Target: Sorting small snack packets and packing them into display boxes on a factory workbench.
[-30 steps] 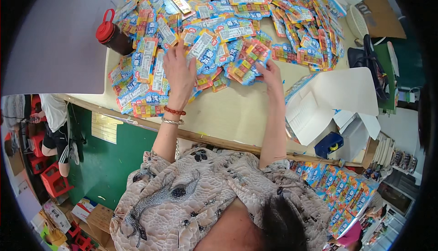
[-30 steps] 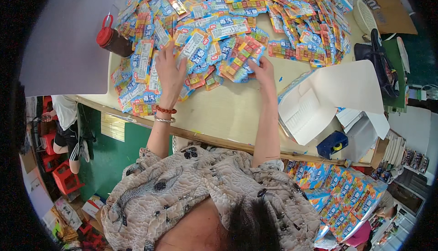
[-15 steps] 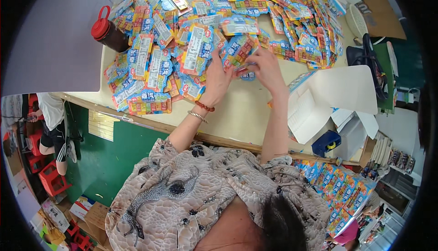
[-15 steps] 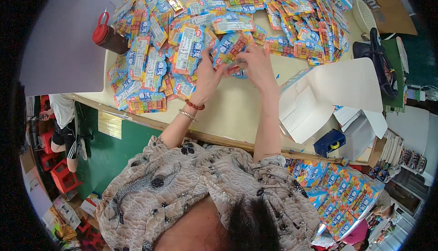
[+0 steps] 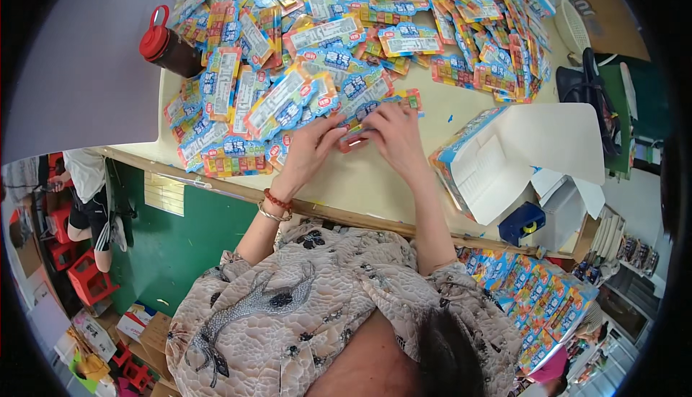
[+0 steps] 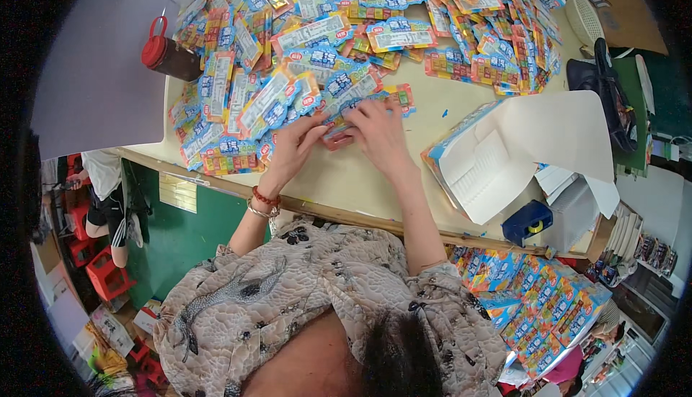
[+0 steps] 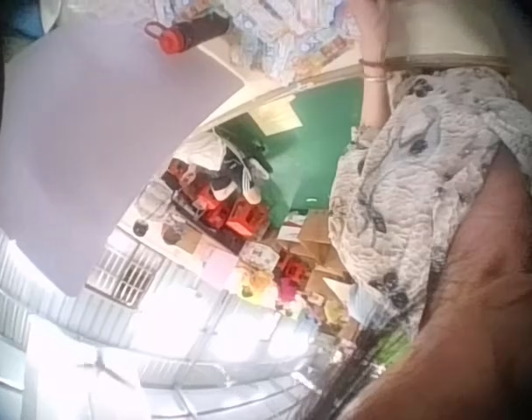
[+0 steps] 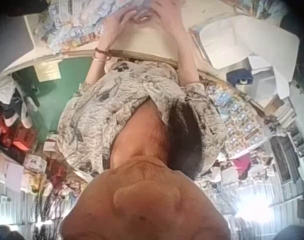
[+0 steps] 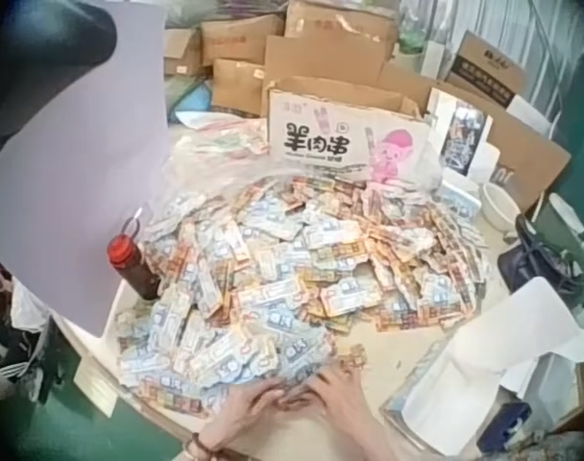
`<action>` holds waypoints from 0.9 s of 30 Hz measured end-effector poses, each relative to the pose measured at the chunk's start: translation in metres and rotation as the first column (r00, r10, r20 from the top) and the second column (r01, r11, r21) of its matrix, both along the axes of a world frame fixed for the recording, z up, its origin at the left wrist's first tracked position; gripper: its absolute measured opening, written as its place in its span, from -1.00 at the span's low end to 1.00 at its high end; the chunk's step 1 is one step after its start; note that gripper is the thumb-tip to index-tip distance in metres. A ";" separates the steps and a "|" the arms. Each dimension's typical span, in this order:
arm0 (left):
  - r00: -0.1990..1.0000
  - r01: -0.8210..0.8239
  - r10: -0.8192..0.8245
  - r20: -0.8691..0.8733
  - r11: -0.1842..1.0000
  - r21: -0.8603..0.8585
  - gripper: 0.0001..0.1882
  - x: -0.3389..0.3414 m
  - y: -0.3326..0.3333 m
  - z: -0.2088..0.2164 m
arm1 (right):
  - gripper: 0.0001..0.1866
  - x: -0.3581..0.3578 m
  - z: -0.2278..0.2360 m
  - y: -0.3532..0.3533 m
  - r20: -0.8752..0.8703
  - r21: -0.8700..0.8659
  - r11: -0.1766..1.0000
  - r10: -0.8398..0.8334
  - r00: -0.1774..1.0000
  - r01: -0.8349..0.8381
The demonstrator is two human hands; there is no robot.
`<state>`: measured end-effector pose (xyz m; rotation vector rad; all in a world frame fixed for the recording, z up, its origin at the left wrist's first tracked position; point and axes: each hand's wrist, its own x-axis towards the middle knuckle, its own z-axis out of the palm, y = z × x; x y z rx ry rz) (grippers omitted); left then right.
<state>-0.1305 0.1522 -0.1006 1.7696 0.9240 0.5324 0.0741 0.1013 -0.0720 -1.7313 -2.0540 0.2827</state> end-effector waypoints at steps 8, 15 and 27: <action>0.999 -0.045 0.049 -0.020 0.985 0.167 -0.48 0.012 -0.015 0.000 | -0.76 -0.014 -0.003 0.013 -0.476 -0.132 0.991 -0.086 0.875 0.026; 0.999 0.044 -0.041 -0.017 0.882 0.469 -0.52 0.023 -0.039 -0.004 | -0.26 -0.019 0.009 0.052 0.190 -0.094 0.890 -0.425 0.885 0.447; 0.998 -0.001 0.017 -0.066 0.969 0.247 -0.64 0.008 -0.039 0.003 | -0.50 0.048 0.012 0.055 0.107 -0.376 0.926 0.016 0.994 0.025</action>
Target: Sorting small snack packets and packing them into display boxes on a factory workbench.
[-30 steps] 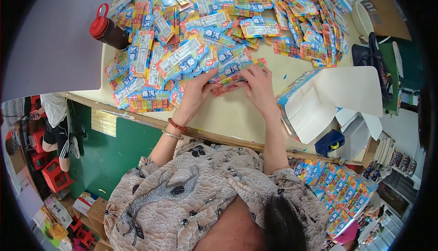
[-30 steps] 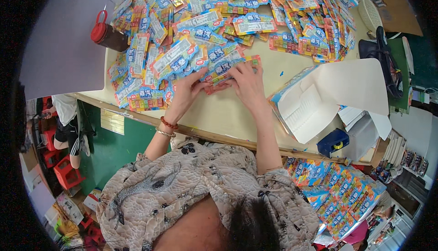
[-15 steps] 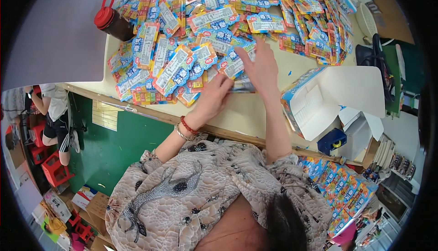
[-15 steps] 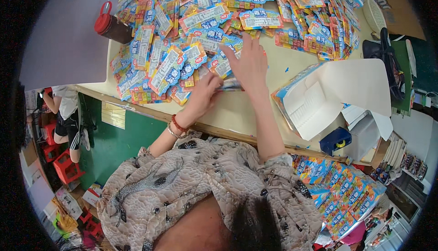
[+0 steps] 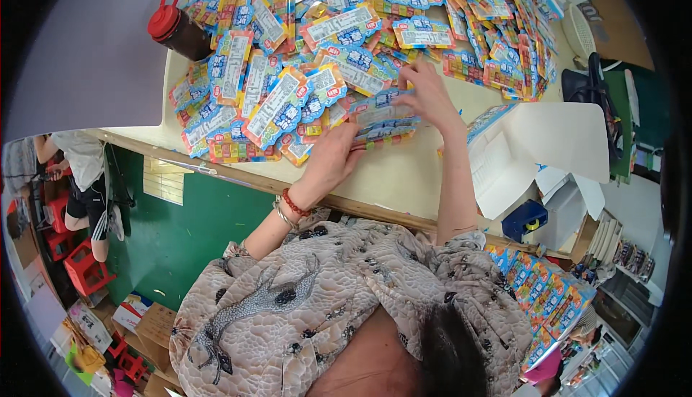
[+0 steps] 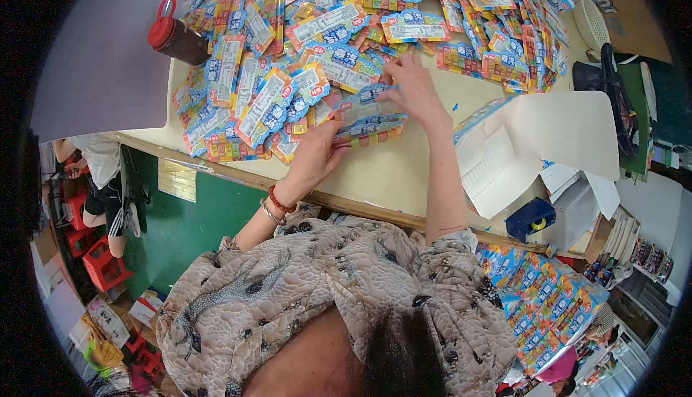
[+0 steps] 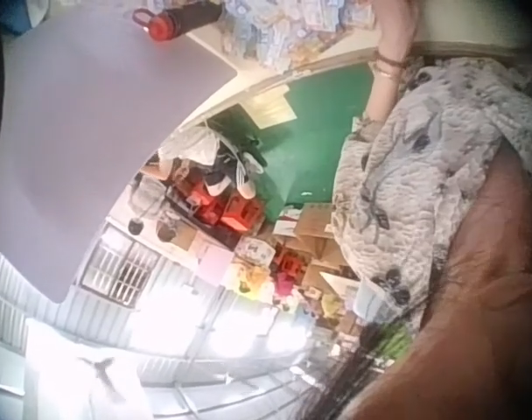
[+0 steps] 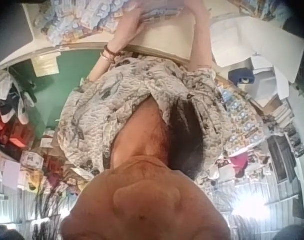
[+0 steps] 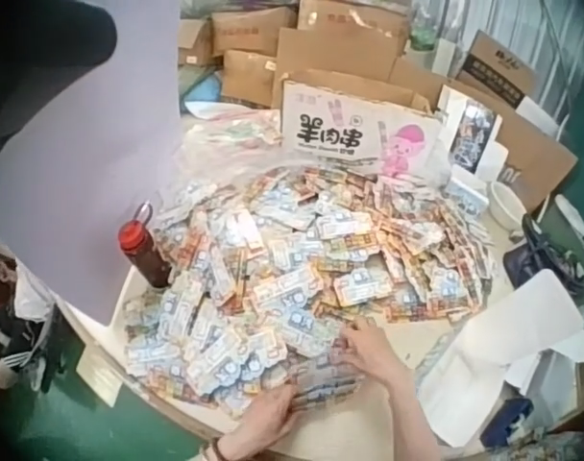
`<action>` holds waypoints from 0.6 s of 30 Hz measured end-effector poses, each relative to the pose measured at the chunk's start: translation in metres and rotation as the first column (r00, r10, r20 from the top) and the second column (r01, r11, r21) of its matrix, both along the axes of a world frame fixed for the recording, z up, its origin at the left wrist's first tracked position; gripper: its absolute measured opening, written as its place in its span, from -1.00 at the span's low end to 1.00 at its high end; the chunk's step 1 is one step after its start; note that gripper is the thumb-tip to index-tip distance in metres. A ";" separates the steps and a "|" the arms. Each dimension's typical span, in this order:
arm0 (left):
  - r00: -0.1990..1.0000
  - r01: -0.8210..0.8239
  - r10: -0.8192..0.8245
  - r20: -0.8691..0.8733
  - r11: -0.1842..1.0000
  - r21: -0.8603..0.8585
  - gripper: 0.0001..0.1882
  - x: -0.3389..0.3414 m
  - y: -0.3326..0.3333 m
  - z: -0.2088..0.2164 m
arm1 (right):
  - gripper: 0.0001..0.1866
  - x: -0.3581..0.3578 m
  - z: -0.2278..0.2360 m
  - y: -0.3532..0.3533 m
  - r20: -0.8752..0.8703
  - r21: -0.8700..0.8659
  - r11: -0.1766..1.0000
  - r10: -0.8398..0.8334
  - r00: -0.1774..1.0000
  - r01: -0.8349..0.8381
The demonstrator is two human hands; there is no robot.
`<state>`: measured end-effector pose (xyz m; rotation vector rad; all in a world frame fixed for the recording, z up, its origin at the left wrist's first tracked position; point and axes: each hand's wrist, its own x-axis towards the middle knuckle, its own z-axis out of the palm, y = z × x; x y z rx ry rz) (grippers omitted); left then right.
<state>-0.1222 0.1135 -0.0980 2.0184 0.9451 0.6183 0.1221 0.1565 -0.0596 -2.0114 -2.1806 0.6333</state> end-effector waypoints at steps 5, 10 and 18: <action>1.000 -0.003 0.001 0.011 0.992 0.127 -0.69 0.000 -0.007 -0.002 | -0.66 -0.014 -0.005 0.015 -0.607 -0.250 0.962 -0.243 0.756 0.108; 1.000 0.006 -0.007 0.004 0.993 0.117 -0.69 -0.003 -0.007 -0.001 | -0.49 -0.027 -0.030 0.029 -0.359 0.201 0.964 -0.091 0.929 0.172; 0.993 0.110 -0.113 0.029 0.990 0.087 -0.70 -0.011 -0.006 0.000 | -0.38 0.002 -0.008 0.011 -0.427 0.001 0.986 -0.150 0.892 0.167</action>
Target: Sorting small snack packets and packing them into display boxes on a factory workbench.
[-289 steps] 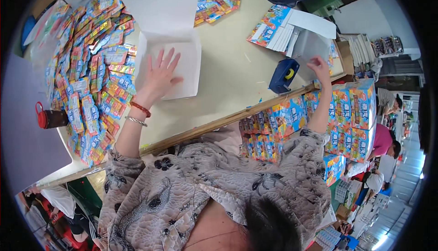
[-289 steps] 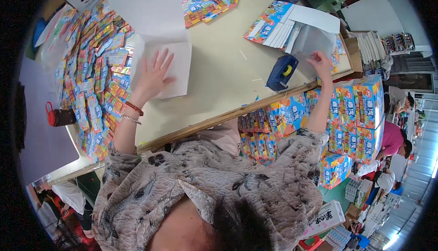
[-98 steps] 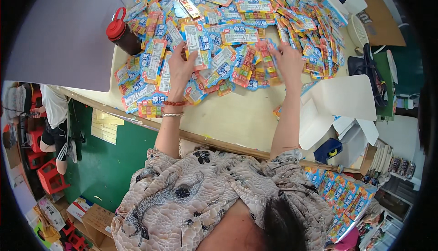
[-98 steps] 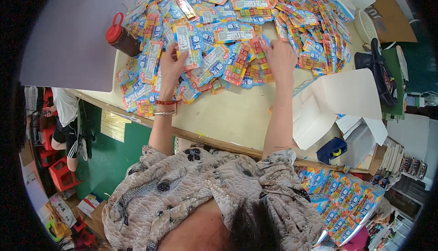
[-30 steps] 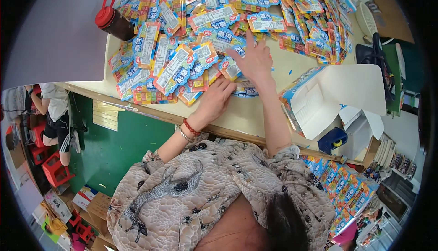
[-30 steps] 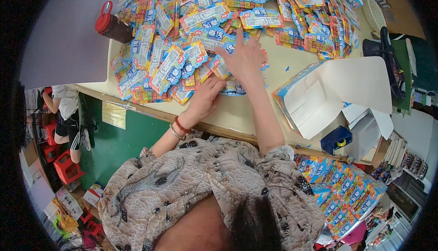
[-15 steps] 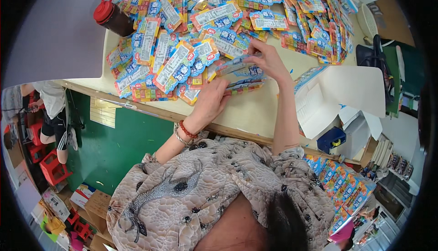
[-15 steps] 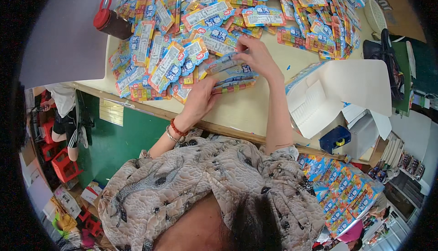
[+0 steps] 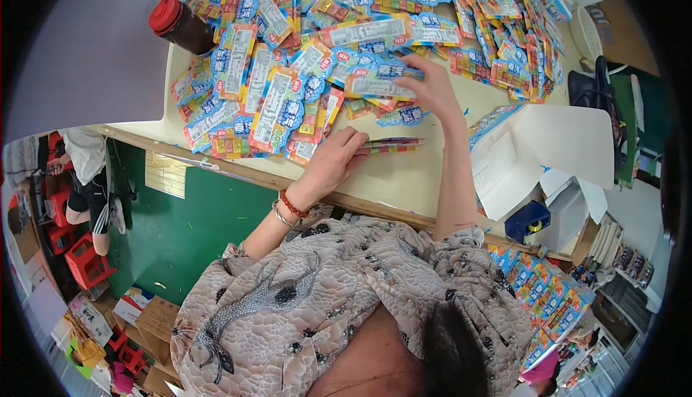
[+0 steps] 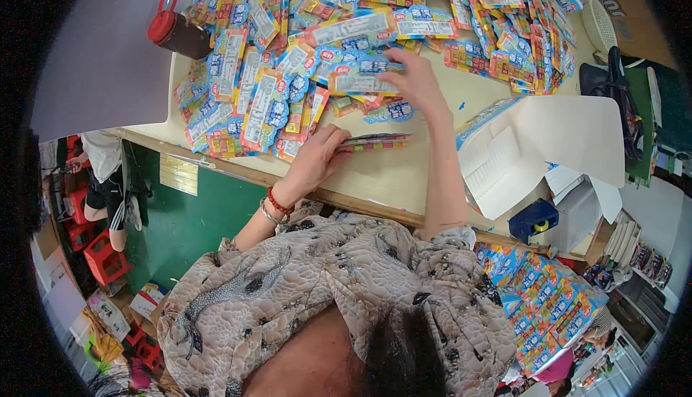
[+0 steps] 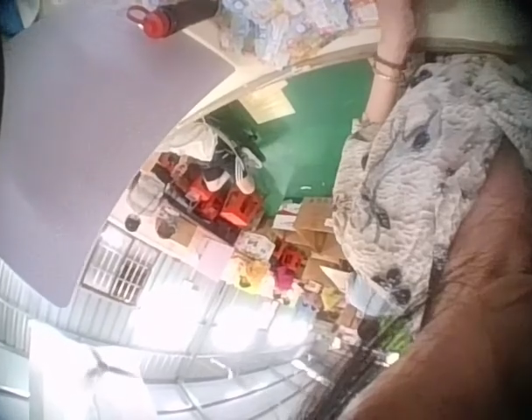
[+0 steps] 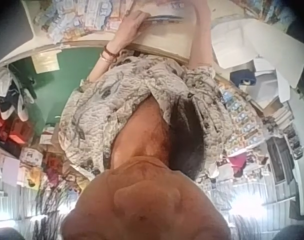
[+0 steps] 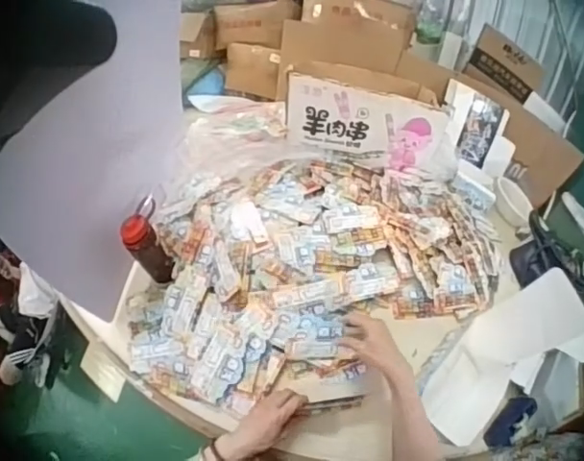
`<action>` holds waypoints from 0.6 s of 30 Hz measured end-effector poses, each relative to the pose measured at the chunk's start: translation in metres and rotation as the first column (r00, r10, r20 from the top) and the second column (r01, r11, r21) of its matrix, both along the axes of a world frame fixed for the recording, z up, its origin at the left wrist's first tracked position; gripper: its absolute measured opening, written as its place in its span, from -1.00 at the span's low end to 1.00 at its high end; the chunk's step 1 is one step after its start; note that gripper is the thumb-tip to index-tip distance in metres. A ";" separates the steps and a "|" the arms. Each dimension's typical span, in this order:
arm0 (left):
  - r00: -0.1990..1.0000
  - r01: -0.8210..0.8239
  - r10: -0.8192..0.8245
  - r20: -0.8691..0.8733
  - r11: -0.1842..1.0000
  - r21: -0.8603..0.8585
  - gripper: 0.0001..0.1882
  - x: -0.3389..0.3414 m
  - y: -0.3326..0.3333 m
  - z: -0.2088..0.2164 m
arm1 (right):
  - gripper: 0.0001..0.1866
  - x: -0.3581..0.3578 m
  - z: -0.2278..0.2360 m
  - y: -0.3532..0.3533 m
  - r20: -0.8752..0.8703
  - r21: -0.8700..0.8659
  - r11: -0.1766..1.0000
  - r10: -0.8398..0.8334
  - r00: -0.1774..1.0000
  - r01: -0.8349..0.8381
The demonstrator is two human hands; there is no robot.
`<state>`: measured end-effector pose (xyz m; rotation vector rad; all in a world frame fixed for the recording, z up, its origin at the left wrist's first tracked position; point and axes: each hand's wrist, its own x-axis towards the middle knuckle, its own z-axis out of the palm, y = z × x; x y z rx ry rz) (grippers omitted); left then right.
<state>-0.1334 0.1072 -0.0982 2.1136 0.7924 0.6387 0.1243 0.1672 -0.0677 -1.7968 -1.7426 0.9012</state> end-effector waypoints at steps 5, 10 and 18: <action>0.998 0.006 -0.003 0.057 0.999 -0.040 -0.67 0.001 0.001 -0.005 | -0.36 -0.008 -0.014 -0.007 -0.290 -0.065 0.997 -0.064 0.955 0.047; 0.999 0.029 -0.028 0.014 0.996 -0.087 -0.66 0.004 0.002 -0.005 | -0.40 -0.052 -0.020 -0.005 0.078 0.002 0.993 -0.115 0.990 0.115; 0.995 -0.017 0.027 0.093 0.995 -0.098 -0.66 0.003 -0.001 -0.012 | -0.54 -0.046 -0.006 -0.029 -0.067 0.074 0.981 -0.174 0.982 0.179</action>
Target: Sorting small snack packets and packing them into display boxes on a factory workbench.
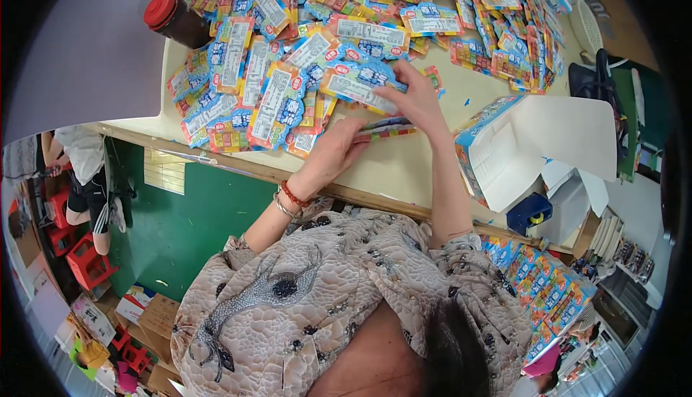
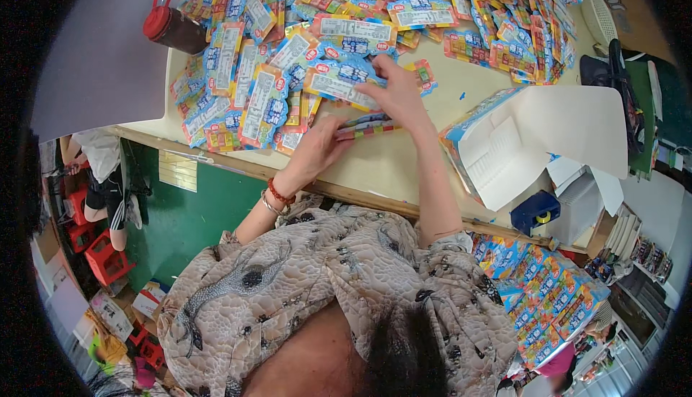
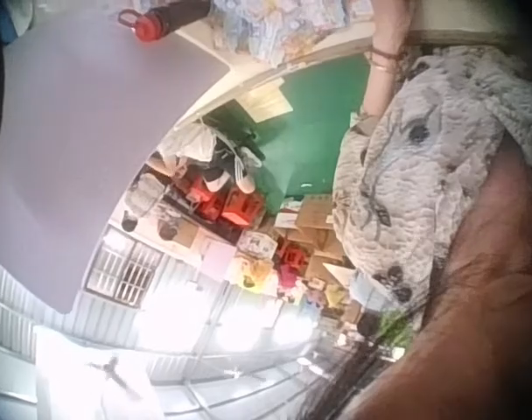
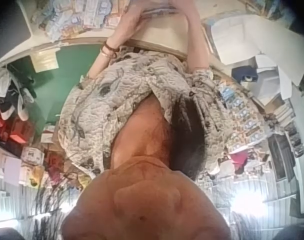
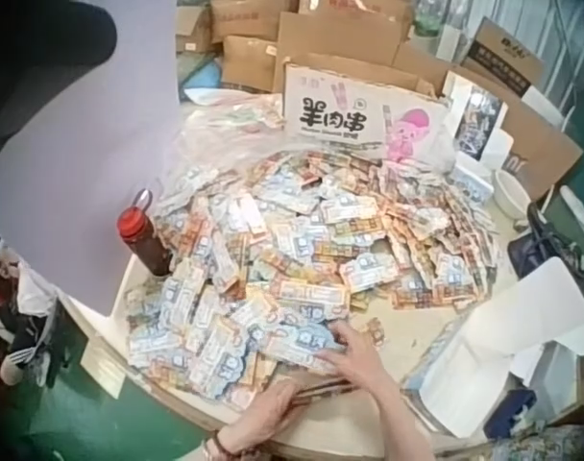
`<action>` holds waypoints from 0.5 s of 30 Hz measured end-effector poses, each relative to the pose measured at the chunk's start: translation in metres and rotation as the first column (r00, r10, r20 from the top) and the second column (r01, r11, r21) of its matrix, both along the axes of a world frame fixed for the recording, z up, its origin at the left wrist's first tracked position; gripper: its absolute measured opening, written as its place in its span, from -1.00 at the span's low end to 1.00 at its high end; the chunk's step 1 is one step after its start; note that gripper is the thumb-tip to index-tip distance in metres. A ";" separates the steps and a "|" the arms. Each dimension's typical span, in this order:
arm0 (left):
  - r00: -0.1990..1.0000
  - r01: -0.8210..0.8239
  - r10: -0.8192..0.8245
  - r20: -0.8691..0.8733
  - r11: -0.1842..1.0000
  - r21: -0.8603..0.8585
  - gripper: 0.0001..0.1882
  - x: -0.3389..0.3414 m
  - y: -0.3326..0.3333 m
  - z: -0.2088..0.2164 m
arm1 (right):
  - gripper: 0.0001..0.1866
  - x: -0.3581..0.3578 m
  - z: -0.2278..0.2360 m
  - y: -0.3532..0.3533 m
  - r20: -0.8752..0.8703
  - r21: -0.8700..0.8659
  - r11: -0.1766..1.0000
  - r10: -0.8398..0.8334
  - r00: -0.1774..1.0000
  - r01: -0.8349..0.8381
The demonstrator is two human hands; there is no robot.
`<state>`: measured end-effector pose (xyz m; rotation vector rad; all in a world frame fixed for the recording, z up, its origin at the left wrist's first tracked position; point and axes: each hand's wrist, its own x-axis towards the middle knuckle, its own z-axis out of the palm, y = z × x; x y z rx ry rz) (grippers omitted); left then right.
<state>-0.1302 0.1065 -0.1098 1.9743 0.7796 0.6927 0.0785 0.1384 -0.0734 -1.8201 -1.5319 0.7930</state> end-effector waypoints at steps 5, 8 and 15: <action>0.998 -0.024 0.019 -0.055 0.996 -0.081 -0.65 -0.002 0.000 -0.005 | -0.74 0.021 0.017 -0.025 -0.097 0.024 1.000 0.013 0.995 -0.010; 0.996 -0.033 0.030 -0.083 0.999 -0.038 -0.63 -0.005 -0.001 -0.004 | -0.75 0.027 0.026 -0.041 0.003 0.154 0.983 -0.099 0.995 0.098; 0.934 -0.357 0.355 -0.047 0.934 -0.022 -0.52 0.002 -0.003 -0.022 | -0.67 -0.014 0.010 -0.095 0.295 0.239 0.905 -0.413 0.861 0.352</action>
